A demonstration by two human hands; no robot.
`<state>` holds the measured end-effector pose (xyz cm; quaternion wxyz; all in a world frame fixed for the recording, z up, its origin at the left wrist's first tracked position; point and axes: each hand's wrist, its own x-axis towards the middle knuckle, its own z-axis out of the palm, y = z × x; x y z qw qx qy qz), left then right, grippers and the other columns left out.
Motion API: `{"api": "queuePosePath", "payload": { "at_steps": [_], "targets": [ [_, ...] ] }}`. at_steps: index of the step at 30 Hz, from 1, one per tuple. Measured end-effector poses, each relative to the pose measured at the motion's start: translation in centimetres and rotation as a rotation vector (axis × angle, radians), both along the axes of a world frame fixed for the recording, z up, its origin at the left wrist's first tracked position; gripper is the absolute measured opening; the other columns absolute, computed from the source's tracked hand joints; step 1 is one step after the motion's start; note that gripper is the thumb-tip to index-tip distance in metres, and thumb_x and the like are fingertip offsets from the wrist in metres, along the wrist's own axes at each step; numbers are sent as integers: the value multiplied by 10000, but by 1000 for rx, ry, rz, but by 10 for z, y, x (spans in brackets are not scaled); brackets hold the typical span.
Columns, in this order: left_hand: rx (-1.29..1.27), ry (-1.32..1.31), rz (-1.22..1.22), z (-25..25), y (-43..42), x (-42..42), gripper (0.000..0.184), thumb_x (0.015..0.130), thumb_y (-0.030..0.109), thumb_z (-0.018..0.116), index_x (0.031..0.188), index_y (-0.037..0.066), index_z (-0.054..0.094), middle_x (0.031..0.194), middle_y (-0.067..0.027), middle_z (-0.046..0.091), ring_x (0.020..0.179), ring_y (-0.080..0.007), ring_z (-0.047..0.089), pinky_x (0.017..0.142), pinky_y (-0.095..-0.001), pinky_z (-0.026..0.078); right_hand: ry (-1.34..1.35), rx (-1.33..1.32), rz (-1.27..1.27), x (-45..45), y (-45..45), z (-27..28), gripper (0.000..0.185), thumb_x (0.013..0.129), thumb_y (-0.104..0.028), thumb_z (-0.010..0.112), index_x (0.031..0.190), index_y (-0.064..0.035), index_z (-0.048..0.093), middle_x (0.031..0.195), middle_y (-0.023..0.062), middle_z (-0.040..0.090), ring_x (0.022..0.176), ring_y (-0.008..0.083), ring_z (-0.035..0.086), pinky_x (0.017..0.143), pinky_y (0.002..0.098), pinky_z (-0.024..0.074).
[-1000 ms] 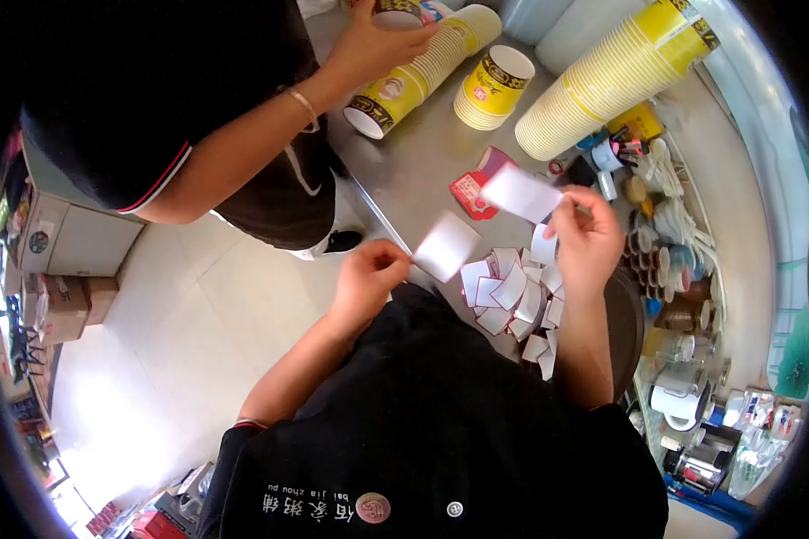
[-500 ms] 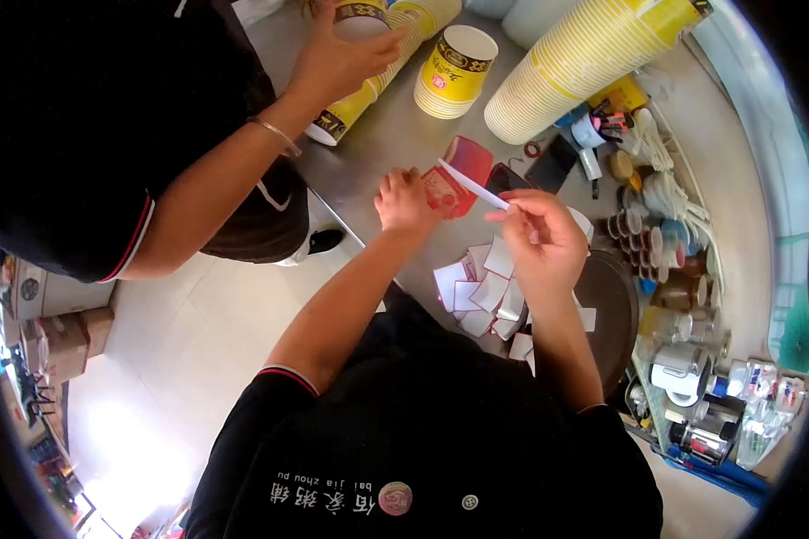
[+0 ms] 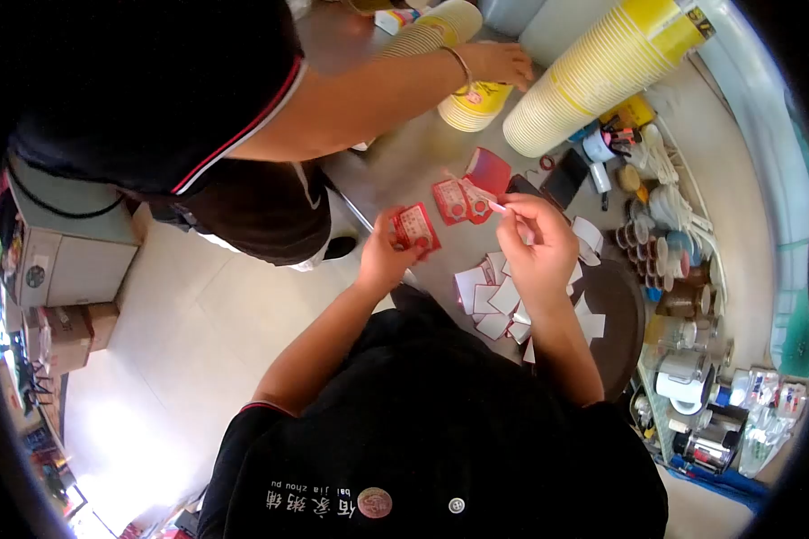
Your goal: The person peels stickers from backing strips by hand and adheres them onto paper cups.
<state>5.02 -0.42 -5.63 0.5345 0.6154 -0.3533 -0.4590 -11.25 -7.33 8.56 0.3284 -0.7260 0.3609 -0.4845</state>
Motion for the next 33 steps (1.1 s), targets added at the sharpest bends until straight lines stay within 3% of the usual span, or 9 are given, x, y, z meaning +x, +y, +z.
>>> {"api": "queuePosePath", "payload": {
  "at_steps": [1,5,9,18,25,28,30,31,33],
  "targets": [
    [65,181,-73,18,10,1,643,761,-23,621,1293,52,267,862,-144,633,734,-182,644,601,-261,494,9,-37,4,2,0,0,118,734,64,615,843,27,591,891,108,629,748,131,623,638,241,537],
    [-7,207,4,39,44,6,722,750,22,660,1328,31,227,786,-146,642,644,-163,632,569,-266,488,60,-145,41,11,4,4,130,713,73,621,831,28,589,897,118,628,765,157,628,648,250,544],
    [32,161,-44,60,67,16,601,767,13,658,1238,-56,292,793,-141,640,675,-158,613,612,-269,480,87,-190,67,19,9,5,133,705,76,627,822,27,588,894,122,627,753,162,630,644,248,543],
    [-5,316,30,70,93,8,382,790,42,655,1088,-55,436,791,-96,634,632,-111,587,581,-232,476,173,-438,194,39,27,35,169,665,64,647,814,7,591,868,123,640,773,256,632,717,310,504],
    [-146,452,51,79,98,4,169,826,29,615,964,-15,526,840,-51,609,698,-85,563,609,-207,451,185,-542,266,39,31,41,217,703,32,663,911,8,609,932,127,627,791,240,629,700,311,505],
    [-159,446,44,96,102,7,123,841,66,610,921,-9,553,795,-33,605,679,-72,551,595,-198,436,70,-188,286,34,44,23,424,740,11,659,1139,8,516,1022,150,588,793,208,622,688,299,507],
    [-180,431,19,108,106,6,121,858,111,601,885,-4,573,757,-12,601,663,-57,537,584,-190,418,315,116,316,33,54,13,624,784,21,621,1317,-8,300,1053,158,553,799,168,613,671,273,509],
    [-181,436,25,112,107,6,121,858,111,601,885,-4,573,757,-12,601,663,-57,537,584,-190,418,321,116,321,34,59,9,624,784,21,621,1317,-8,300,1053,158,553,799,168,613,671,273,509],
    [-163,386,-19,118,110,4,142,862,123,598,906,-9,574,776,-27,609,663,-65,538,603,-198,430,-177,747,633,37,67,4,704,811,40,585,1368,-33,160,1010,146,556,810,151,611,639,240,500]
  ]
}}
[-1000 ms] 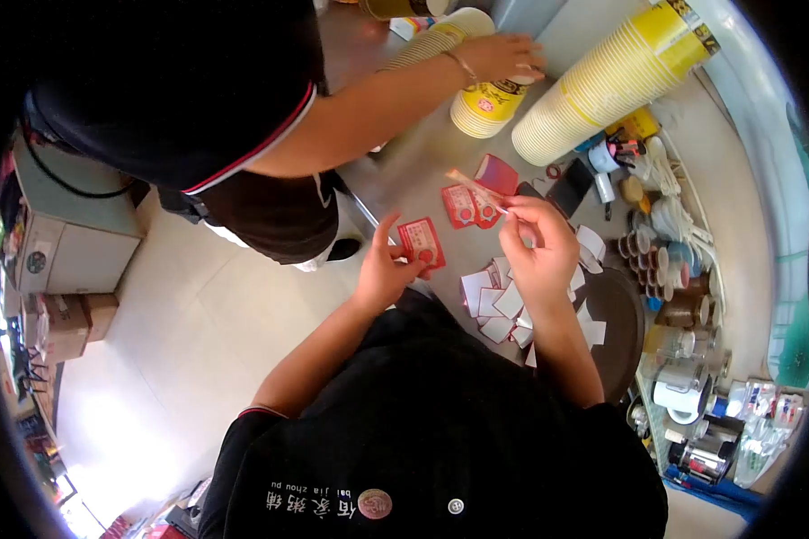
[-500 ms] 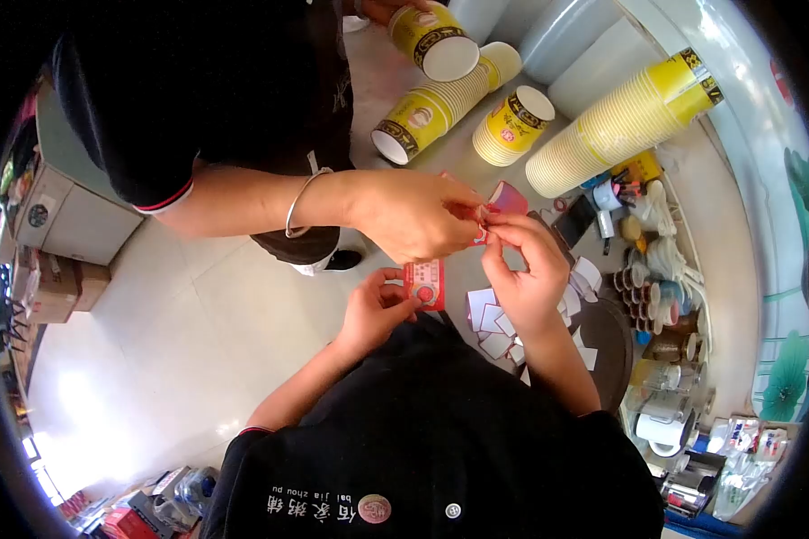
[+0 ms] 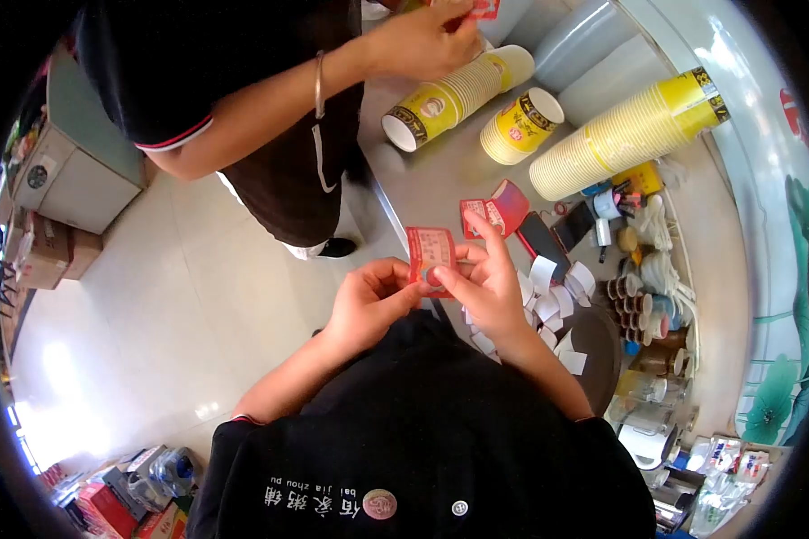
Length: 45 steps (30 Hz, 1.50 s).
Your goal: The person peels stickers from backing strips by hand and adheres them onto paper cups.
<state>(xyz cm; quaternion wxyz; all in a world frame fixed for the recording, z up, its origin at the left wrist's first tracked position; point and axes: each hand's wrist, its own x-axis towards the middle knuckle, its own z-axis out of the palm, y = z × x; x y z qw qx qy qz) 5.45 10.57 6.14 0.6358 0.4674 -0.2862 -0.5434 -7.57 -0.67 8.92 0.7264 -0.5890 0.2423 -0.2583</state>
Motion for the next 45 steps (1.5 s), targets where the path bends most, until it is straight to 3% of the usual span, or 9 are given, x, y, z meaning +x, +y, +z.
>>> {"api": "queuePosePath", "payload": {
  "at_steps": [6,18,23,30,36,39,40,42,45],
  "targets": [
    [-36,287,6,7,6,-5,113,871,44,536,960,-23,554,838,-101,626,693,-123,563,647,-229,463,-14,-37,-88,-1,4,20,686,827,48,561,1375,-62,164,962,115,564,768,125,614,509,183,439],
    [-103,268,62,4,17,-10,101,888,68,523,951,-7,546,835,-88,609,767,-149,597,662,-250,484,-77,-29,-65,-4,11,17,630,834,36,560,1352,-43,210,966,117,564,766,105,591,515,179,436],
    [-128,306,123,7,20,-15,118,903,97,516,971,5,542,826,-60,603,763,-130,590,671,-241,482,-37,227,-59,-2,17,13,543,849,9,554,1312,-50,278,971,103,566,775,94,577,522,187,415],
    [-103,225,177,15,24,-13,95,897,85,522,942,9,557,816,-57,612,748,-106,578,672,-225,472,-29,292,-74,2,17,11,496,852,-1,558,1280,-53,314,981,87,569,787,95,569,528,195,405],
    [-148,244,188,6,23,-9,71,869,63,553,905,6,573,792,-58,616,722,-112,577,659,-223,468,-23,195,-49,6,18,12,454,849,-18,574,1244,-53,353,995,84,564,825,104,571,557,194,428],
    [-116,208,220,4,22,-8,63,850,57,572,885,6,585,800,-56,621,722,-113,577,665,-229,475,233,-250,39,9,14,-4,372,774,-45,671,1111,-55,513,1085,61,527,887,129,553,667,211,456],
    [-75,177,247,6,24,-7,65,842,62,583,876,6,591,808,-55,624,727,-109,576,672,-232,478,284,-544,-31,10,19,1,363,732,-42,695,1071,-76,567,1121,63,506,914,148,541,685,240,457],
    [55,-99,261,11,28,-4,93,823,81,609,875,4,605,818,-46,627,753,-91,568,685,-238,481,274,-943,-50,16,24,13,273,733,4,662,992,-76,623,1133,91,494,940,167,530,685,245,458],
    [-60,-301,356,-1,25,-7,119,793,120,633,858,21,624,755,-37,616,708,-76,532,630,-256,462,40,-512,117,23,28,8,134,763,41,622,895,29,605,911,93,585,783,152,568,693,252,472]
  ]
}}
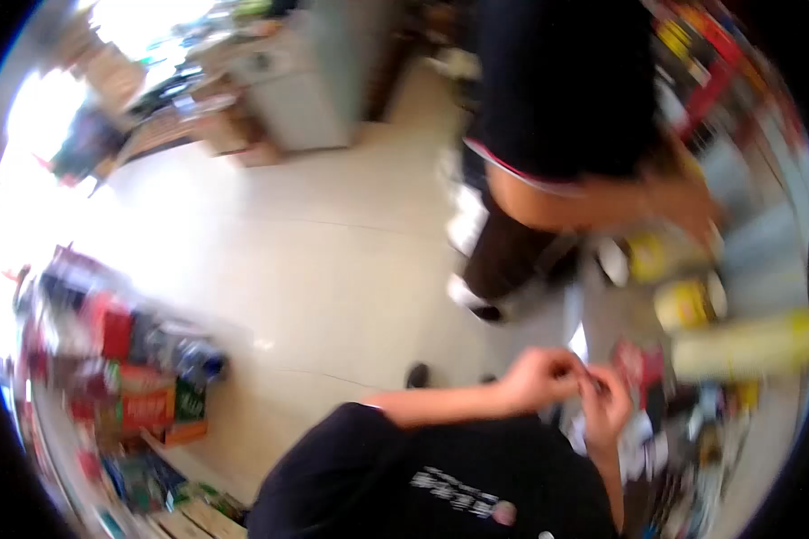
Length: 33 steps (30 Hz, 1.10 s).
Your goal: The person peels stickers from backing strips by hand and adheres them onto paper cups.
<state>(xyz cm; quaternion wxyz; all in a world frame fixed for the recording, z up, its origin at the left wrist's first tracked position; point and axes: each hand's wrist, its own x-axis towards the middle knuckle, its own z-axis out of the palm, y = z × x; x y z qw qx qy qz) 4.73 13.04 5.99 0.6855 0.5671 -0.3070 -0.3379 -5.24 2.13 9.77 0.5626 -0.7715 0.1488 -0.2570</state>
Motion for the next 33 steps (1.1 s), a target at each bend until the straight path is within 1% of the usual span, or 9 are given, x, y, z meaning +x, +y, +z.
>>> {"api": "queuePosePath", "payload": {
  "at_steps": [3,8,11,13,16,17,20,29,33],
  "targets": [
    [-10,-94,34,-6,-11,-3,130,734,116,646,816,20,616,687,-93,589,634,-138,551,600,-281,460,76,-158,30,-11,-19,-17,79,801,56,567,876,33,575,872,75,577,771,125,547,688,241,461],
    [-36,-186,131,-8,7,-1,97,728,95,629,755,10,591,613,-70,552,559,-136,505,532,-272,426,68,239,-48,-12,-30,-67,73,840,-6,571,882,54,571,928,83,579,881,193,551,797,275,460],
    [9,-140,159,-9,-2,10,88,721,84,616,753,9,582,609,-66,546,554,-131,488,525,-270,416,114,111,72,1,-57,-73,88,846,6,561,919,54,572,959,96,592,858,200,570,797,294,470],
    [10,-120,189,-13,1,15,86,713,80,609,747,9,575,606,-64,542,554,-129,484,526,-273,415,211,-238,57,1,-78,-77,250,769,-185,680,996,-88,642,942,144,648,793,250,610,762,357,479],
    [28,-71,225,-19,2,22,81,700,74,595,735,8,563,605,-61,537,559,-127,484,531,-279,416,436,-620,-335,-3,-93,-25,155,791,-76,636,911,21,623,786,76,624,723,146,573,646,250,478],
    [44,-42,240,-22,1,24,79,695,72,588,730,8,557,606,-61,537,565,-126,488,536,-281,418,333,-311,-437,-12,-116,-33,175,772,-104,657,899,16,639,774,91,639,692,165,587,605,274,484],
    [111,-57,211,-42,-12,27,114,694,111,592,731,6,568,631,-74,557,586,-148,518,558,-296,427,154,-471,-567,-36,-158,-22,162,770,-119,658,876,4,656,789,102,658,671,199,612,597,308,496],
    [119,-56,-537,-58,-100,-24,151,684,166,596,671,18,618,669,-109,641,627,-194,626,534,-328,475,172,-531,-643,-21,-102,23,177,781,-130,654,901,0,651,846,121,661,741,216,618,709,301,496],
    [-96,-233,-626,-164,-177,-74,149,666,192,633,678,49,675,657,-104,646,598,-215,616,529,-340,452,119,-503,-624,-20,-106,13,151,770,-93,666,880,7,645,827,115,657,728,202,616,677,297,503]
  ]
}}
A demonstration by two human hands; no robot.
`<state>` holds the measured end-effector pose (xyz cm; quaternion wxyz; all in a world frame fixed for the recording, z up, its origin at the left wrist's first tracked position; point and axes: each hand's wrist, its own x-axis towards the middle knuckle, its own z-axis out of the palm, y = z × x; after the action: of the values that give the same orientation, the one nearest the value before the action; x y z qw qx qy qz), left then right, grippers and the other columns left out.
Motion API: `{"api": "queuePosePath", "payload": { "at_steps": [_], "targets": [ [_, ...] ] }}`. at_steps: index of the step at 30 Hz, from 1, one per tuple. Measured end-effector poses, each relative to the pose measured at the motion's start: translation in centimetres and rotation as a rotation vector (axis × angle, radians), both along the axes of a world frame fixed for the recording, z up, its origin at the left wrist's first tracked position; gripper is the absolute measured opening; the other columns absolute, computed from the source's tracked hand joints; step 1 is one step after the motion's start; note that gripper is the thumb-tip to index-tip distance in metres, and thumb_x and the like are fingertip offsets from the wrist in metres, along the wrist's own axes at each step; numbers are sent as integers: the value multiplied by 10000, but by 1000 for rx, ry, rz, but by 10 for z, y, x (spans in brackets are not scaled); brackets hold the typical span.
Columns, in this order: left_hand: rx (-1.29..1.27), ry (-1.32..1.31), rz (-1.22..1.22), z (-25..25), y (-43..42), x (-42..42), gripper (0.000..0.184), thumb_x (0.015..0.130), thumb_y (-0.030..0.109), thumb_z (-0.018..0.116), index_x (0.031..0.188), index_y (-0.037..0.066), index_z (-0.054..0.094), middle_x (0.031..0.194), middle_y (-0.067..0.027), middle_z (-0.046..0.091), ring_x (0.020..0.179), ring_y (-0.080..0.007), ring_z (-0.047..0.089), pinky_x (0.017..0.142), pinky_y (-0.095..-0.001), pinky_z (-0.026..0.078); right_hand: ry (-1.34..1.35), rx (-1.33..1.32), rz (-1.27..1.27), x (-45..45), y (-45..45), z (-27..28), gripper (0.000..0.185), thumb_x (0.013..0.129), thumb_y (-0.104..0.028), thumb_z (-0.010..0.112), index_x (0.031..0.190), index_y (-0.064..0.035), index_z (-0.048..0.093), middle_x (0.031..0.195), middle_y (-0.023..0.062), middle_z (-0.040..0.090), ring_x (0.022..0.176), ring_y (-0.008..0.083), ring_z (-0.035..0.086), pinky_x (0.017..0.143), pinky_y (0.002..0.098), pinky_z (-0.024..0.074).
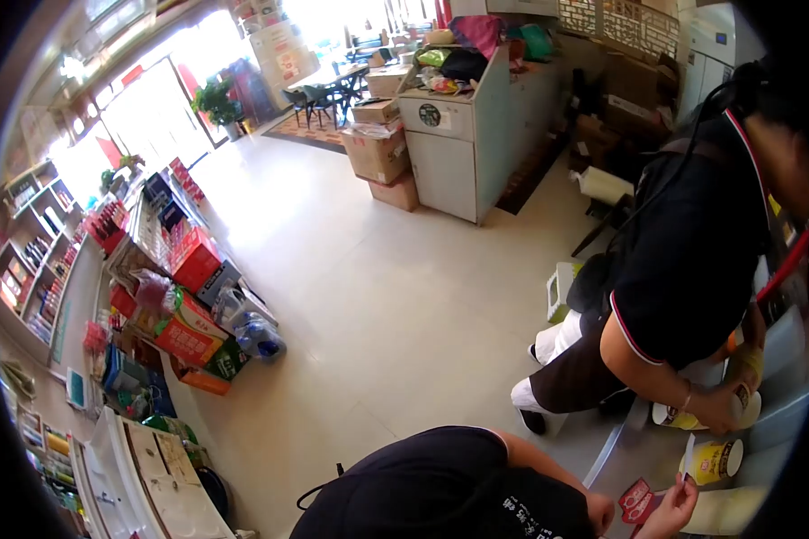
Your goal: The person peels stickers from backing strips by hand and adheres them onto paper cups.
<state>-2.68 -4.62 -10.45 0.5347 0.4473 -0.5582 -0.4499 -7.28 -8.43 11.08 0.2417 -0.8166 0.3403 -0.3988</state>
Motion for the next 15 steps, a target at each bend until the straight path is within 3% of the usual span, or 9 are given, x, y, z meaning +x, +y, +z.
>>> {"api": "queuePosePath", "payload": {
  "at_steps": [1,3,6,7,9,11,15],
  "targets": [
    [-22,-99,-56,-27,-17,-10,154,670,202,641,686,54,680,669,-105,648,602,-222,617,528,-346,452,-32,-28,33,-1,-3,-3,142,765,-80,670,871,9,643,822,113,655,724,198,615,668,295,505],
    [-49,-194,-121,-30,-20,-16,159,673,213,648,695,59,686,681,-106,651,606,-230,619,528,-351,452,-44,-28,38,-2,-5,-7,137,761,-75,674,864,10,642,816,110,655,721,195,615,669,295,505],
    [176,-591,-151,-12,-13,-11,223,683,279,682,738,64,695,711,-106,658,655,-260,635,539,-378,470,-47,-80,51,-2,-12,-6,133,757,-87,684,844,5,643,795,105,656,707,198,617,662,291,507],
    [4,-971,-219,-28,-25,-17,235,692,294,679,733,63,694,722,-127,656,679,-286,638,551,-396,482,-47,-99,57,-3,-16,-8,137,755,-99,689,841,-1,647,792,105,658,708,205,621,664,291,509],
    [-174,-1342,-286,-23,-25,-15,248,701,308,676,727,62,693,733,-148,654,703,-313,641,563,-413,493,-43,-114,67,-1,-19,-9,141,753,-111,694,838,-6,650,790,104,660,708,211,625,665,292,510],
    [189,-813,-135,-13,-15,-8,253,680,173,613,820,-37,605,790,-185,614,790,-364,617,700,-428,499,-35,-138,14,-1,-19,-9,158,748,-135,704,839,-15,656,795,107,662,717,225,631,671,300,514],
    [264,-532,53,46,2,12,351,670,152,626,953,-46,565,843,-211,607,818,-374,609,709,-424,496,-8,-133,-13,1,-25,-11,174,744,-145,711,849,-17,658,806,108,664,723,226,634,682,305,516]
  ]
}}
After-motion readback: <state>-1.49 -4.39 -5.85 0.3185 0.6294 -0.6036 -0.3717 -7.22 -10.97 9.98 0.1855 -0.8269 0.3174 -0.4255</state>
